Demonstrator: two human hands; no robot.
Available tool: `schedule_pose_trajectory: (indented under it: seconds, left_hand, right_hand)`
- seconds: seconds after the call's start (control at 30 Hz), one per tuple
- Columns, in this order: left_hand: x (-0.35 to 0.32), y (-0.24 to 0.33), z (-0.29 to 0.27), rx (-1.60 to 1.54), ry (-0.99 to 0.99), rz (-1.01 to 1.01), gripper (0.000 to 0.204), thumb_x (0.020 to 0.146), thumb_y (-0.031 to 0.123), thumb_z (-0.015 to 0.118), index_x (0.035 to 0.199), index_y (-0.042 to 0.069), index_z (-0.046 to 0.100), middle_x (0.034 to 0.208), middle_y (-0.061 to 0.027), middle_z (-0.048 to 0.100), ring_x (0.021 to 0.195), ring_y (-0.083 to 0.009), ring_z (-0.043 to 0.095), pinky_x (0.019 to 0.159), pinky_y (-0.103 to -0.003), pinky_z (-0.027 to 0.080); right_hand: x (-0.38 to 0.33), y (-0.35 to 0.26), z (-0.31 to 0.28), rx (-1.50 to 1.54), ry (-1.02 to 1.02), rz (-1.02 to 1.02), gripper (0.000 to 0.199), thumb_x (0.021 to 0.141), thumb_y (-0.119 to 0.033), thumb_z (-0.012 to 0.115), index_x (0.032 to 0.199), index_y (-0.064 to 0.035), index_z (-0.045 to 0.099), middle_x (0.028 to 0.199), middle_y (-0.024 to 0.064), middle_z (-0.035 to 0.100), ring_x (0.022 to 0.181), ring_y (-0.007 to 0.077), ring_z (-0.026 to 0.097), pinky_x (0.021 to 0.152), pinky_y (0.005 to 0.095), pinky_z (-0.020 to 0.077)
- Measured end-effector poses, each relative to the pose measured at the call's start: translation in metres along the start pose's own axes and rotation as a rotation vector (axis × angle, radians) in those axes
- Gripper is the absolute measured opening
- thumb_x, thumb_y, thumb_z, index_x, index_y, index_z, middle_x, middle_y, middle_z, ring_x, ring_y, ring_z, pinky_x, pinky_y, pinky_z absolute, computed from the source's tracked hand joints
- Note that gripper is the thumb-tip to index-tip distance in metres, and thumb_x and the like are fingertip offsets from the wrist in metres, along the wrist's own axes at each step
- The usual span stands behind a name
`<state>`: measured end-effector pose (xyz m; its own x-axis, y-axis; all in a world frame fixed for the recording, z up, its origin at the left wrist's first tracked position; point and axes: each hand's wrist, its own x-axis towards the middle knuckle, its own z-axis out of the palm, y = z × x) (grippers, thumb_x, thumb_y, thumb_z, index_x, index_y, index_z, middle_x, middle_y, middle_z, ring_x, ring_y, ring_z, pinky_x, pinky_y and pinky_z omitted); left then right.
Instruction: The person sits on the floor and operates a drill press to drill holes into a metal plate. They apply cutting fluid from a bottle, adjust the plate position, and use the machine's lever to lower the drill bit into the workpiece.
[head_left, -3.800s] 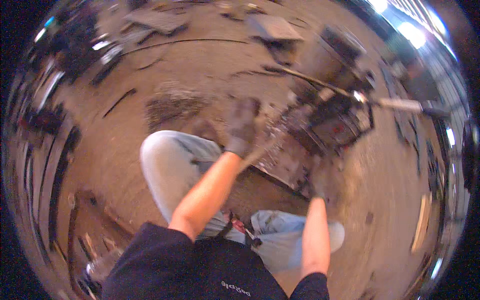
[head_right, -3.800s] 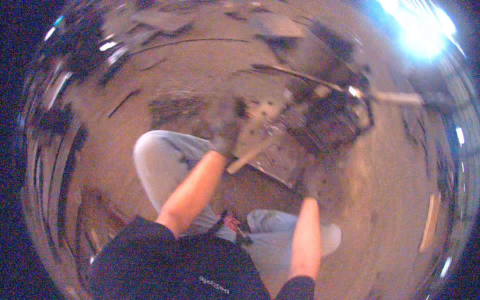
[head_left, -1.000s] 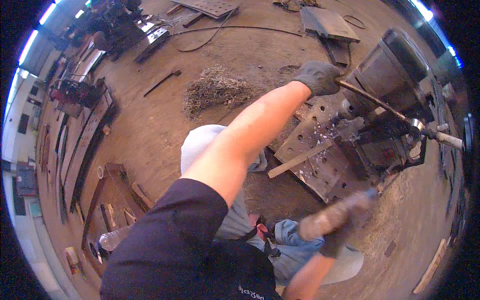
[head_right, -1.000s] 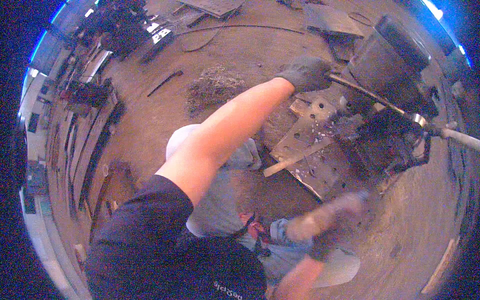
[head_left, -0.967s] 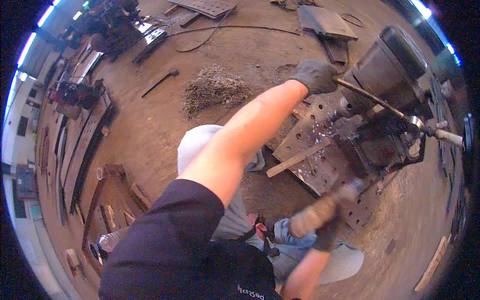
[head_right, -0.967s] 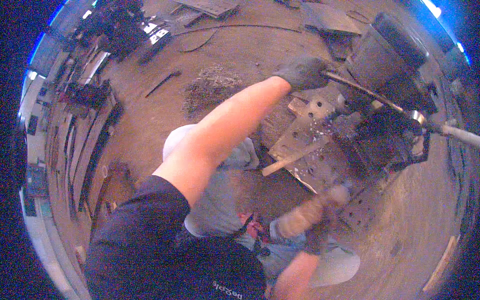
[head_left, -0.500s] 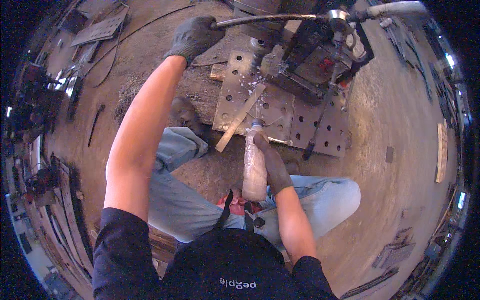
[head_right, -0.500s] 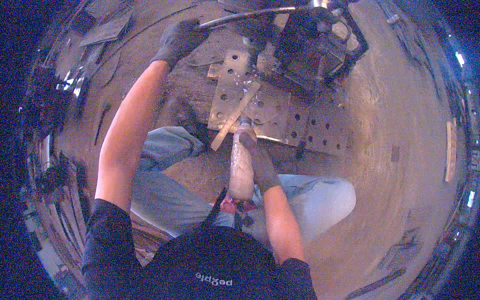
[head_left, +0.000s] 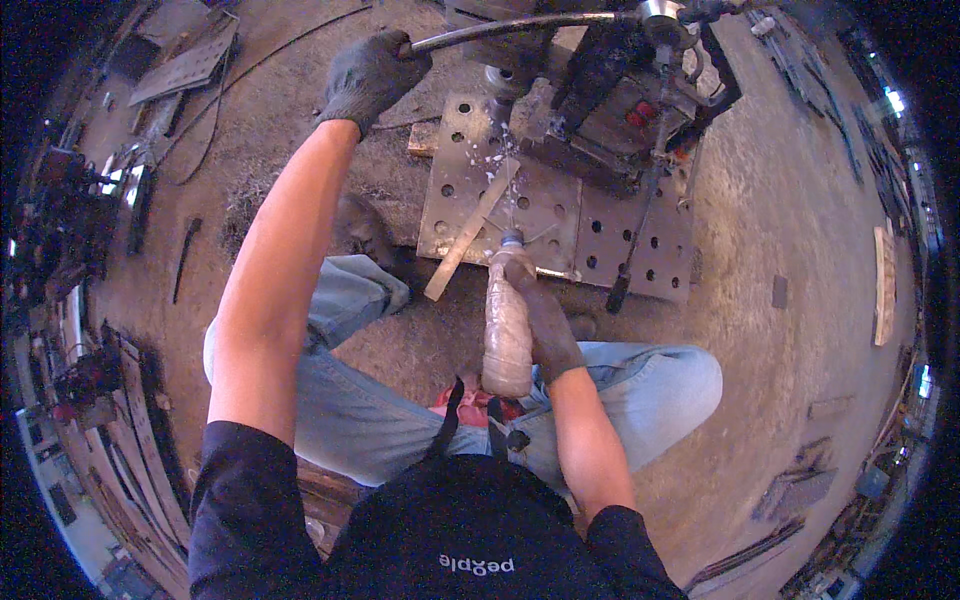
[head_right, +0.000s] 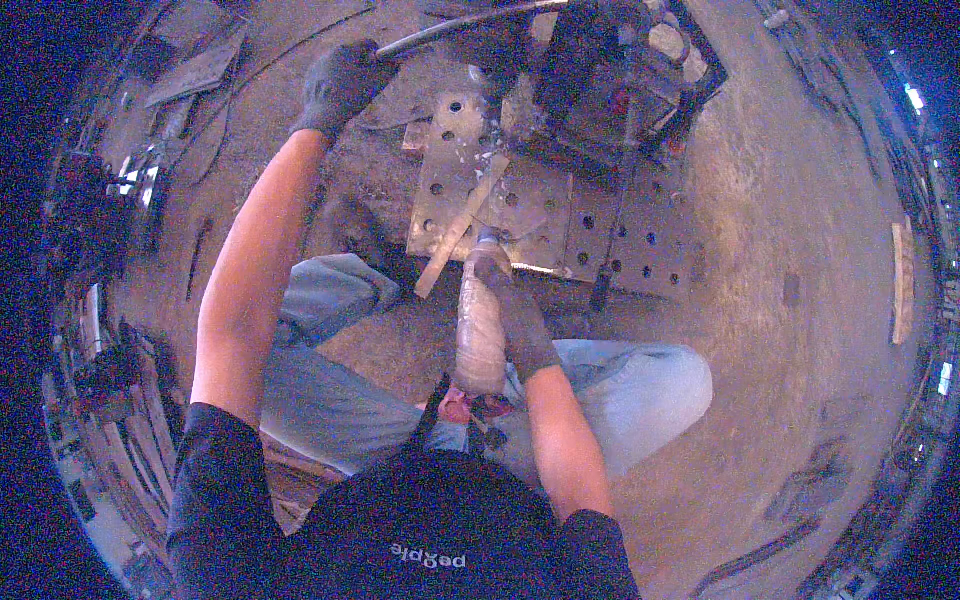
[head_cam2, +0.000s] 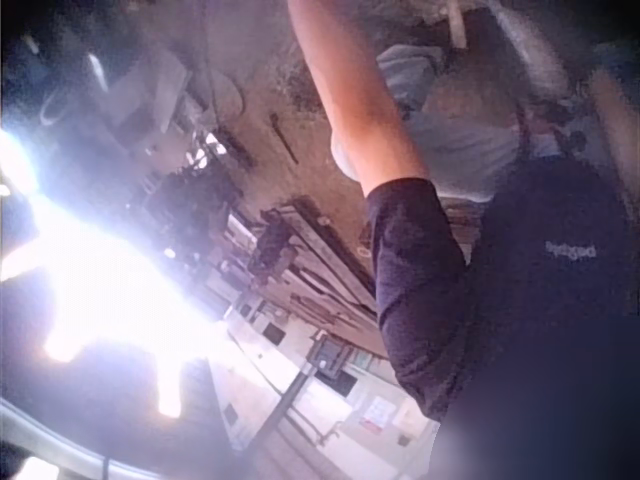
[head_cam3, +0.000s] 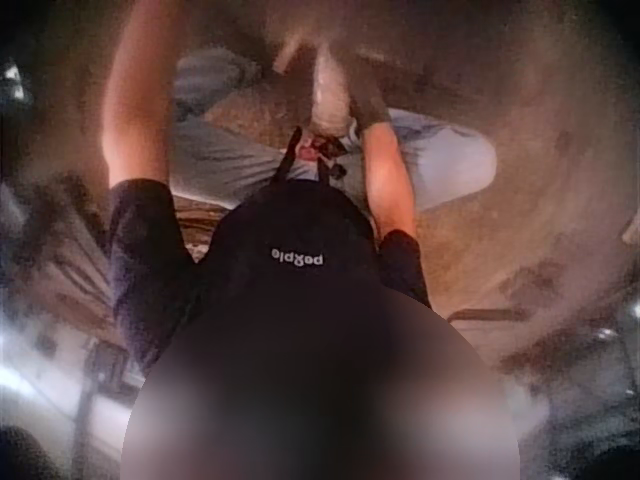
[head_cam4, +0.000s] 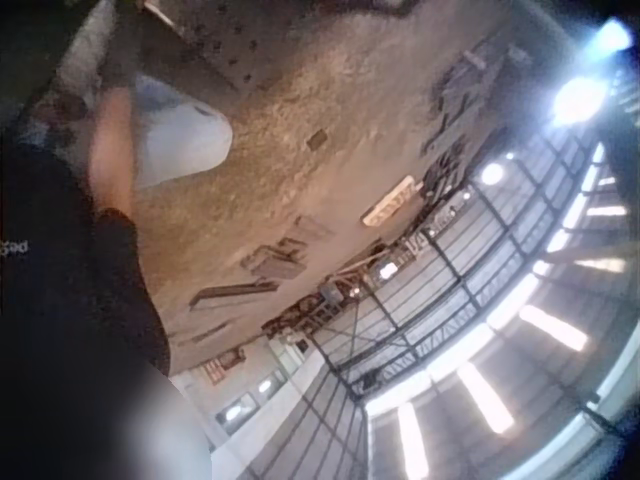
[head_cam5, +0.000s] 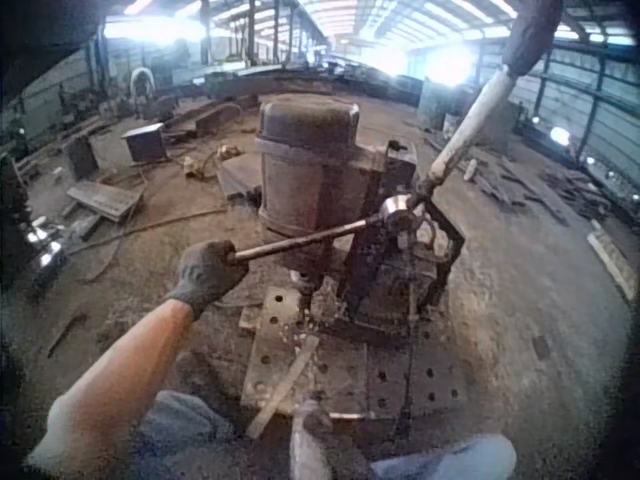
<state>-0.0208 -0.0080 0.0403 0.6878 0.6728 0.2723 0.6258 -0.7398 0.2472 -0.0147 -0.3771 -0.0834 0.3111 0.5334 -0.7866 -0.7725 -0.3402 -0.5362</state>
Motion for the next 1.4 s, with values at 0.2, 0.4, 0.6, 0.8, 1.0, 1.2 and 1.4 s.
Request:
schedule_pose_trajectory:
  seconds: [0.2,0.4,0.6,0.8,1.0,1.2,1.4]
  left_hand:
    - [-0.002,0.004,0.003,-0.009,-0.012,-0.026,0.038,0.084,0.051,0.068,0.096,0.015,0.074,0.087,-0.0173,0.073,0.085,-0.0414,0.071,0.074,-0.051,0.055]
    - [-0.005,0.009,0.014,0.012,-0.029,-0.055,0.038,0.084,0.051,0.067,0.1,0.017,0.075,0.088,-0.0173,0.074,0.086,-0.041,0.071,0.076,-0.051,0.055]
    - [-0.011,0.011,0.013,-0.077,-0.078,-0.095,0.04,0.084,0.051,0.068,0.102,0.017,0.076,0.09,-0.0182,0.074,0.088,-0.0405,0.072,0.078,-0.05,0.056]
    - [-0.006,0.014,0.013,-0.061,-0.137,-0.107,0.04,0.084,0.052,0.067,0.103,0.018,0.076,0.093,-0.0179,0.075,0.09,-0.0399,0.072,0.08,-0.05,0.056]
    - [-0.008,0.013,0.016,-0.119,-0.124,-0.129,0.04,0.085,0.052,0.067,0.106,0.019,0.076,0.094,-0.0173,0.075,0.092,-0.0396,0.072,0.08,-0.05,0.056]
    - [-0.008,0.011,0.018,-0.078,-0.101,-0.101,0.04,0.085,0.051,0.067,0.108,0.02,0.076,0.094,-0.0168,0.075,0.091,-0.0396,0.072,0.08,-0.05,0.056]
    - [-0.006,0.008,0.023,-0.036,-0.085,-0.089,0.039,0.085,0.05,0.067,0.108,0.02,0.076,0.092,-0.0161,0.075,0.089,-0.0391,0.072,0.079,-0.05,0.056]
  right_hand:
    - [-0.002,-0.004,0.002,0.021,-0.034,0.018,0.043,0.096,-0.05,0.069,0.112,-0.01,0.064,0.083,0.0031,0.064,0.067,0.0164,0.062,0.059,0.0345,0.0542]
    - [0.006,0.002,-0.01,-0.122,-0.04,-0.015,0.074,0.091,-0.066,0.067,0.126,-0.0006,0.065,0.106,0.012,0.07,0.091,0.0232,0.067,0.082,0.0377,0.0548]
    - [-0.011,-0.002,0.001,-0.049,-0.079,-0.107,0.07,0.092,-0.06,0.068,0.129,0.0,0.064,0.113,0.0144,0.071,0.099,0.026,0.07,0.088,0.0398,0.055]
    - [0.004,0.006,-0.007,-0.164,-0.044,-0.026,0.074,0.092,-0.062,0.067,0.132,0.0,0.061,0.112,0.0145,0.07,0.094,0.025,0.07,0.085,0.0385,0.0559]
    - [-0.001,0.002,-0.006,-0.045,-0.076,0.006,0.077,0.091,-0.066,0.065,0.132,-0.0013,0.061,0.105,0.0127,0.069,0.087,0.023,0.067,0.08,0.0366,0.056]
    - [-0.003,0.002,-0.004,-0.084,-0.03,-0.031,0.079,0.09,-0.07,0.064,0.131,-0.0023,0.061,0.104,0.011,0.069,0.087,0.0215,0.066,0.081,0.0354,0.0549]
    - [-0.001,0.001,-0.004,-0.072,-0.007,-0.046,0.058,0.095,-0.06,0.066,0.119,-0.0075,0.064,0.092,0.0054,0.066,0.074,0.0174,0.064,0.068,0.0331,0.0553]
